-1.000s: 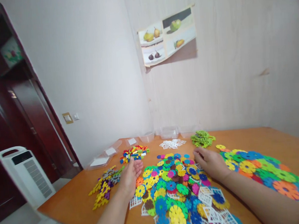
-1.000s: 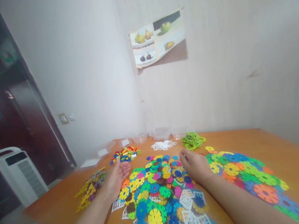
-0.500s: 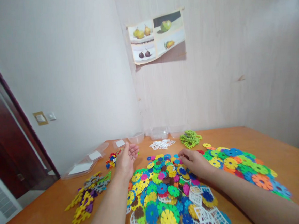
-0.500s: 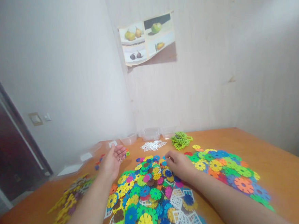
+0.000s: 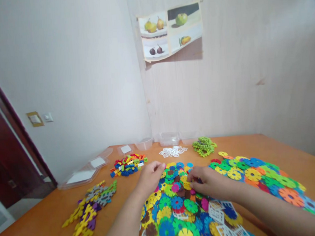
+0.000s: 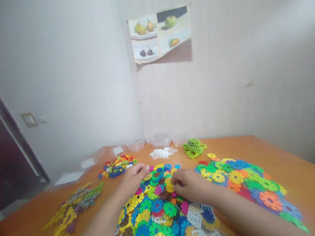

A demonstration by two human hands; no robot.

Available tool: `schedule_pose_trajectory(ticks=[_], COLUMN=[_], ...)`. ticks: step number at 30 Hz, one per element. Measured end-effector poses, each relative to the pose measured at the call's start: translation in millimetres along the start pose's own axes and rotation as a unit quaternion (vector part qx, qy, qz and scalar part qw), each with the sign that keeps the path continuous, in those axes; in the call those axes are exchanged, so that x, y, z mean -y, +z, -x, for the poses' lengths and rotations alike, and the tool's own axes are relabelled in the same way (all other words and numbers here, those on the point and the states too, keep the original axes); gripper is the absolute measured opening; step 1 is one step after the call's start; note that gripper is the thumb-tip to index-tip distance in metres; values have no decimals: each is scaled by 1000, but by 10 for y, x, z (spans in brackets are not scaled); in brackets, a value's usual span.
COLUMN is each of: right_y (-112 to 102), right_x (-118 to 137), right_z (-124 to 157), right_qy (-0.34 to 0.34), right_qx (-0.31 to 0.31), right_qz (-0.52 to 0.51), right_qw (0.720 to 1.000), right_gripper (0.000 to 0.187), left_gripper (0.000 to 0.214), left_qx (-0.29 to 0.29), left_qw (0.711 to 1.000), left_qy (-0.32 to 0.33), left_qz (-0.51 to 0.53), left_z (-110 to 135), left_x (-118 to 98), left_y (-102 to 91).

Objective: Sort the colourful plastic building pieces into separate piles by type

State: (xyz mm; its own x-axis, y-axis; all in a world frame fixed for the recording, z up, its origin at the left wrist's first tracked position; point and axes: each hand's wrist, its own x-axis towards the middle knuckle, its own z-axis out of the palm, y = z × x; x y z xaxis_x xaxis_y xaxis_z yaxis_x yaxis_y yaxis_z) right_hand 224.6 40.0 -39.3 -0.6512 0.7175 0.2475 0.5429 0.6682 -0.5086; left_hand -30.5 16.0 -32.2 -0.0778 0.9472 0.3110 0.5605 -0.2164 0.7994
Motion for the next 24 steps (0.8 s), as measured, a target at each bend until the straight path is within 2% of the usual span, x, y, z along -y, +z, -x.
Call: schedule_pose_trajectory(ticks=[5, 9, 14, 17, 20, 24], right_y=[48, 103, 190, 220, 223, 188], right_x=[8, 58, 168, 228, 235, 149], right_z=[-14, -32, -6, 20, 30, 15], right_qy=[17, 36, 20, 12, 5, 0], right_qx=[-5, -47, -95, -81, -83, -124], right_qz=[-15, -43, -59, -91, -108, -76], right_qw=[1000, 997, 994, 992, 991, 989], right_gripper=[9, 9, 14, 15, 19, 25], left_gripper=[36, 31, 27, 25, 23, 14], left_qx=[40, 81, 174, 188, 161, 4], left_qw=[999, 995, 975, 964, 972, 998], left_qy=[24, 24, -27, -54, -40, -30], left_qz=[1, 45, 138, 179, 164, 53], left_z=[66, 128, 246, 270, 204, 14], left_x=[-70, -187, -381, -417, -312, 43], left_y=[88, 115, 204, 244, 191, -77])
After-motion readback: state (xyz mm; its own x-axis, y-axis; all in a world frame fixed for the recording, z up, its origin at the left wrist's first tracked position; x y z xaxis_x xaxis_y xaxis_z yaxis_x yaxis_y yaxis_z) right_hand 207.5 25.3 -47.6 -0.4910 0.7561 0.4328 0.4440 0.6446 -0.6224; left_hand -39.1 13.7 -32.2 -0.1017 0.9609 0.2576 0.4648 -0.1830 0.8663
